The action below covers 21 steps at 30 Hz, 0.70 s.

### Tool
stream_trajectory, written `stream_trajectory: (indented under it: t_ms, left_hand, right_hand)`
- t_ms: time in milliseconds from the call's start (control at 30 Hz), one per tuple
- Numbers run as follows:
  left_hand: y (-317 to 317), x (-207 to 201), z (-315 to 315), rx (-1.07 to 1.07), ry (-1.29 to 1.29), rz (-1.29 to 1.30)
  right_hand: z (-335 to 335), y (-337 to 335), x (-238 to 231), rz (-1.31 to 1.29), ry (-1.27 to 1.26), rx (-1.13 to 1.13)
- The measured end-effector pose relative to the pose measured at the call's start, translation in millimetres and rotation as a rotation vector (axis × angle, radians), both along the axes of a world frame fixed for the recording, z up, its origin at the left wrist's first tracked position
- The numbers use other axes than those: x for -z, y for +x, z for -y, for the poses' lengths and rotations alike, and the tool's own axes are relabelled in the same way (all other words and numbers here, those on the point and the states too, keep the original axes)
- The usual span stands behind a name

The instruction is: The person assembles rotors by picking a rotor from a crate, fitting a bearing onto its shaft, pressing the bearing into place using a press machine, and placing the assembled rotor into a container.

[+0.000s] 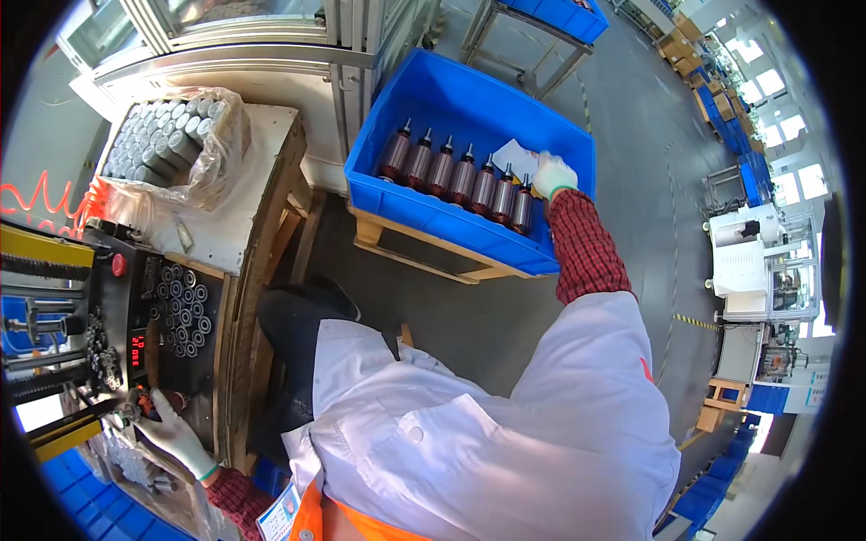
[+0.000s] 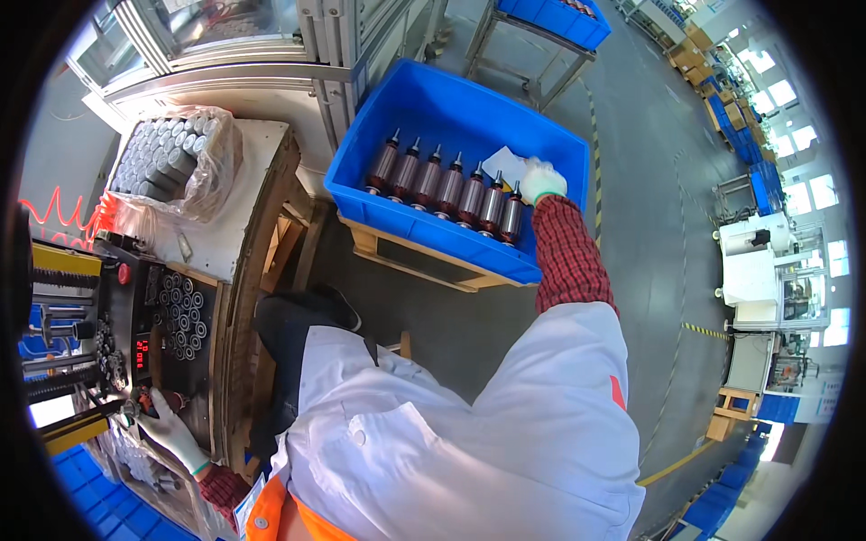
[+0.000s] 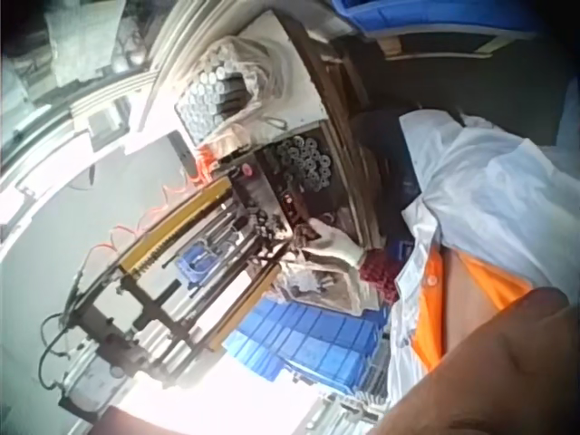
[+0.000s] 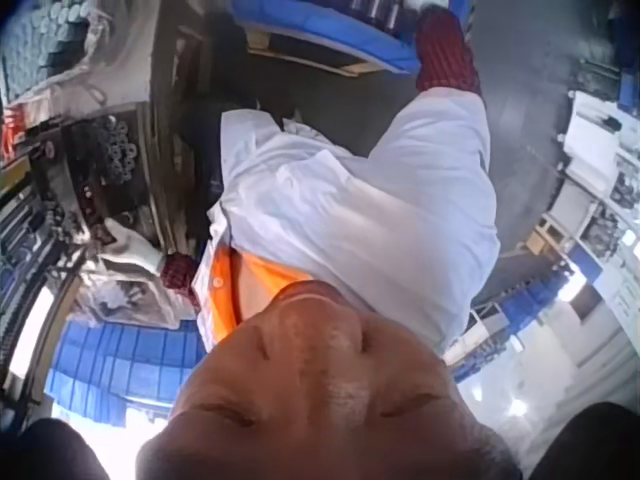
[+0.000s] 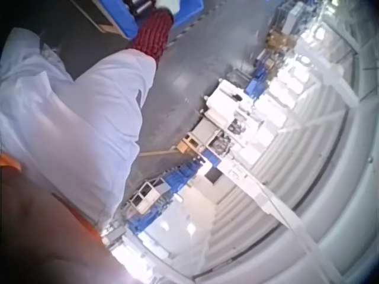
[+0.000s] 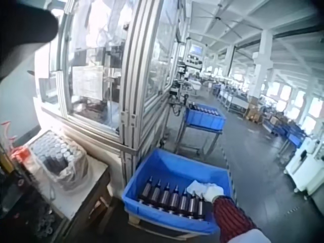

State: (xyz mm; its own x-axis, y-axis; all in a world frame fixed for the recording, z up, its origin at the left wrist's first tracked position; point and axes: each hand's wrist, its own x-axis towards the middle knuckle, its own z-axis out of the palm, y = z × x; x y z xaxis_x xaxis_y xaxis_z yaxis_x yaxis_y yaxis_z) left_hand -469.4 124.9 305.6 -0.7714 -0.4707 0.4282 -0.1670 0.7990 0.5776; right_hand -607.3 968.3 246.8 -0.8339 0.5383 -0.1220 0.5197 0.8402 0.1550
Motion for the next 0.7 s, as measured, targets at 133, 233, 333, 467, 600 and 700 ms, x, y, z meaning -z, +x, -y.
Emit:
stream_trajectory:
  t_ms: [133,233,333,467,600,700]
  left_hand:
    - [-5.4,3.9,-9.3,0.113,0.030,-0.074]
    - [-8.2,5.7,-17.1,0.120,-0.030,-0.020]
    - [-9.0,8.9,-27.1,0.098,-0.174,-0.019]
    - [-9.5,5.9,-34.6,0.143,-0.240,-0.094]
    - [-19.5,6.3,-37.4,0.134,-0.143,-0.093]
    - [-22.3,6.2,-37.4,0.132,-0.211,-0.072]
  right_hand:
    - [3.4,5.8,-15.8,0.323,-0.088,0.040]
    - [-13.6,-4.7,-20.9,0.390,-0.130,-0.014]
    - [-13.2,-13.5,-21.2,0.361,-0.140,-0.091]
    - [136.3,8.7,-92.6,-0.148,-0.422,-0.114]
    - [217.3,75.5,-48.4,-0.303,-0.224,-0.498]
    - [183.4,62.8,-32.5,-0.302,-0.072,-0.667]
